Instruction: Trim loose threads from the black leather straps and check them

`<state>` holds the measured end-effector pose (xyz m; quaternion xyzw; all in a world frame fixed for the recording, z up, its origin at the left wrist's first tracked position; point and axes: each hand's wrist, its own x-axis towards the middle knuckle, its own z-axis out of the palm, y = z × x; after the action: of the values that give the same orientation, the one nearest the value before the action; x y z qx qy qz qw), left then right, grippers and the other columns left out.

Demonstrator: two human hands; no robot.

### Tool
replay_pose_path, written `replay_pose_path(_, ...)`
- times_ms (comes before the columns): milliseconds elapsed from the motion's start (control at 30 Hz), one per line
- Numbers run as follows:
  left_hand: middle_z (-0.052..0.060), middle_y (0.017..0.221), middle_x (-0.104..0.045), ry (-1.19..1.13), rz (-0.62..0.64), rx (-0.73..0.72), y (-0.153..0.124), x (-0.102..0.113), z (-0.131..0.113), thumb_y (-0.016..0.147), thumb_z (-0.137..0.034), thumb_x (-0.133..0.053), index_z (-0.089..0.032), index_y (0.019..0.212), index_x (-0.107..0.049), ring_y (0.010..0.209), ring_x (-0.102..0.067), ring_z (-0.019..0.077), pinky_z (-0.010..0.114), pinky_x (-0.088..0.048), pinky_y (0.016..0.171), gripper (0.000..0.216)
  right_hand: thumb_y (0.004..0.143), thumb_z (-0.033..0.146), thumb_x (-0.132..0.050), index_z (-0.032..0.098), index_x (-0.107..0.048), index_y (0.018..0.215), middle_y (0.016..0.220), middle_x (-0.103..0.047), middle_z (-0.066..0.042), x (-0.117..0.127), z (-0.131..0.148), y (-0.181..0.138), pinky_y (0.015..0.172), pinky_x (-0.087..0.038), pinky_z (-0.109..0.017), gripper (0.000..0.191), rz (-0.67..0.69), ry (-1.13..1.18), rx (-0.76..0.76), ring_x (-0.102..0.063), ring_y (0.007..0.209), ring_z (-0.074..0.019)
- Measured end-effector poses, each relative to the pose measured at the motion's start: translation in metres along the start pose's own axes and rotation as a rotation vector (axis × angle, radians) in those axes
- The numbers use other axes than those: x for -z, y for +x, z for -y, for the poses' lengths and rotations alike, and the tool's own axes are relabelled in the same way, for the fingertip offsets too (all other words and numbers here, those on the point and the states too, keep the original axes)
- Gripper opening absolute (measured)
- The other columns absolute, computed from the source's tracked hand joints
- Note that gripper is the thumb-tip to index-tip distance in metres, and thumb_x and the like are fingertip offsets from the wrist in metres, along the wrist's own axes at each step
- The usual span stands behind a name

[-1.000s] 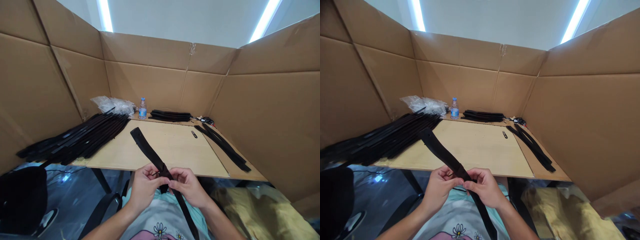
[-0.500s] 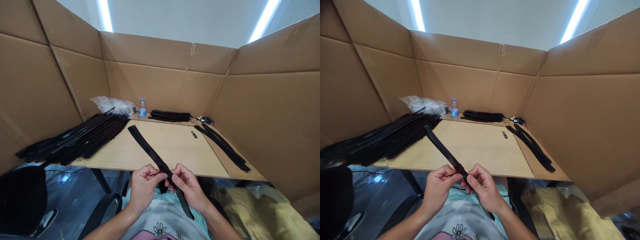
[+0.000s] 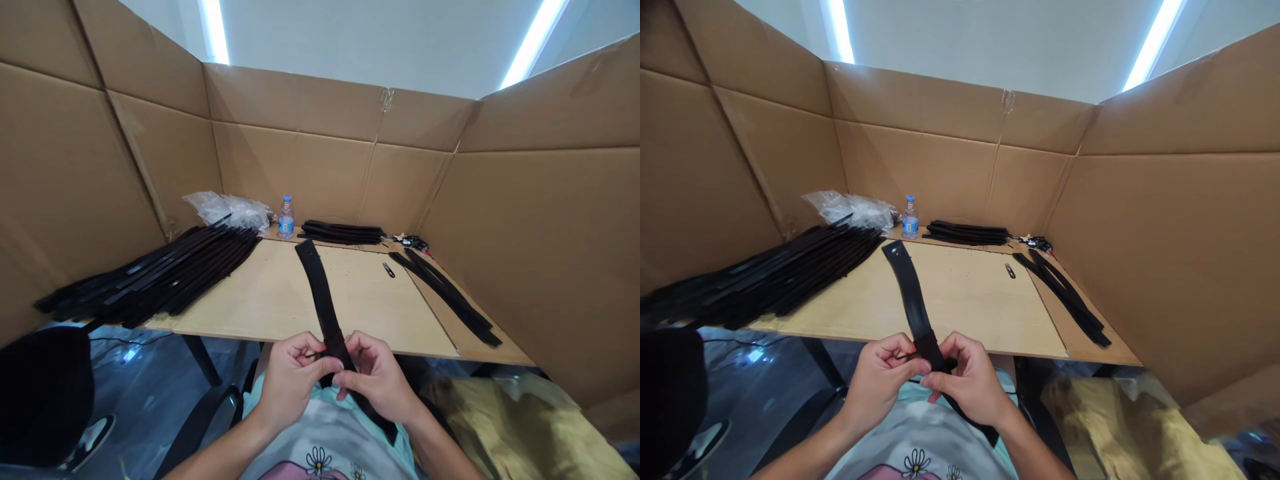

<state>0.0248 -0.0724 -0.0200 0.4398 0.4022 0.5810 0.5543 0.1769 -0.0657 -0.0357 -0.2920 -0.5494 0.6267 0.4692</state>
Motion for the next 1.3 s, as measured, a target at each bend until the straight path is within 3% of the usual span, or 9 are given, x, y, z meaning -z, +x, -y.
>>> replay_pose_path(233, 0.000, 0.044, -0.062, -0.123, 0.117, 0.074, -0.003, -0.003, -0.002, 0.052, -0.029, -0.086, -0.017, 0.053, -0.052, 0.039, -0.058, 0.0153, 0.025, -0.048, 0.042, 0.036, 0.066, 0.034, -0.083, 0.022, -0.036, 0.069, 0.060, -0.066, 0.002, -0.003, 0.001, -0.004, 0.041, -0.042, -0.017, 0.049, -0.026, -0.037, -0.051, -0.057, 0.045, -0.0082)
replay_pose_path(367, -0.001, 0.043, -0.062, -0.173, 0.146, 0.054, -0.001, -0.002, -0.003, 0.056, -0.028, -0.084, -0.018, 0.056, -0.051, 0.039, -0.059, 0.0165, 0.027, -0.049, 0.042, 0.035, 0.079, 0.044, -0.071, 0.021, -0.039, 0.073, 0.065, -0.069, -0.001, -0.003, 0.005, -0.004, 0.046, -0.042, -0.019, 0.040, 0.035, -0.016, 0.001, -0.055, 0.047, -0.0081)
replay_pose_path(467, 0.000, 0.045, -0.064, -0.149, 0.086, 0.014, 0.002, 0.000, -0.002, 0.060, -0.024, -0.081, -0.017, 0.056, -0.053, 0.041, -0.060, 0.0160, 0.026, -0.049, 0.044, 0.030, 0.085, 0.047, -0.064, 0.019, -0.046, 0.076, 0.071, -0.069, -0.004, -0.002, 0.006, -0.003, 0.054, -0.046, -0.023, 0.034, 0.046, 0.010, 0.017, -0.060, 0.056, -0.0111)
replay_pose_path(600, 0.002, 0.052, -0.067, -0.077, -0.001, -0.006, 0.005, 0.002, 0.001, 0.056, -0.023, -0.083, -0.015, 0.054, -0.057, 0.048, -0.063, 0.0159, 0.024, -0.051, 0.050, 0.027, 0.076, 0.039, -0.076, 0.017, -0.059, 0.082, 0.072, -0.065, -0.001, 0.000, 0.003, 0.001, 0.057, -0.046, -0.023, 0.028, -0.026, 0.025, 0.034, -0.058, 0.061, -0.0112)
replay_pose_path(733, 0.000, 0.057, -0.068, -0.087, 0.023, 0.031, 0.005, 0.002, 0.004, 0.043, -0.017, -0.088, -0.014, 0.059, -0.062, 0.052, -0.062, 0.0159, 0.024, -0.051, 0.051, 0.031, 0.068, 0.033, -0.083, 0.017, -0.067, 0.103, 0.078, -0.065, -0.002, 0.000, 0.000, 0.004, 0.053, -0.046, -0.021, 0.041, -0.006, 0.023, 0.020, -0.055, 0.060, -0.0101)
replay_pose_path(833, 0.000, 0.057, -0.067, -0.090, 0.026, 0.029, 0.005, 0.002, 0.006, 0.045, -0.017, -0.087, -0.013, 0.059, -0.062, 0.050, -0.058, 0.0128, 0.022, -0.048, 0.049, 0.029, 0.063, 0.027, -0.085, 0.016, -0.068, 0.083, 0.070, -0.062, 0.001, 0.000, -0.001, 0.005, 0.048, -0.048, -0.020, 0.029, 0.003, 0.022, 0.014, -0.052, 0.054, -0.0085)
replay_pose_path(967, -0.004, 0.048, -0.058, -0.100, 0.023, 0.021, 0.005, 0.001, 0.007, 0.050, -0.020, -0.086, -0.013, 0.053, -0.056, 0.043, -0.049, 0.0064, 0.016, -0.037, 0.042, 0.031, 0.058, 0.024, -0.087, 0.019, -0.051, 0.070, 0.071, -0.058, 0.004, -0.003, 0.000, 0.002, 0.041, -0.053, -0.022, 0.038, -0.038, 0.080, 0.005, -0.056, 0.055, -0.0108)
replay_pose_path(1133, -0.002, 0.046, -0.059, -0.206, 0.218, 0.117, 0.005, 0.000, 0.010, 0.060, -0.033, -0.084, -0.016, 0.060, -0.053, 0.041, -0.058, 0.0141, 0.023, -0.042, 0.044, 0.035, 0.070, 0.030, -0.081, 0.022, -0.037, 0.070, 0.059, -0.064, 0.004, -0.007, 0.004, -0.002, 0.045, -0.048, -0.018, 0.045, -0.030, 0.026, -0.009, -0.060, 0.048, -0.0095)
replay_pose_path(1300, 0.001, 0.051, -0.063, -0.284, 0.300, 0.162, 0.004, 0.000, 0.014, 0.065, -0.032, -0.081, -0.016, 0.065, -0.053, 0.046, -0.060, 0.0153, 0.025, -0.043, 0.050, 0.033, 0.079, 0.036, -0.074, 0.019, -0.050, 0.099, 0.067, -0.066, 0.001, -0.004, 0.007, -0.001, 0.040, -0.034, -0.015, 0.036, 0.005, -0.009, 0.013, -0.051, 0.043, -0.0056)
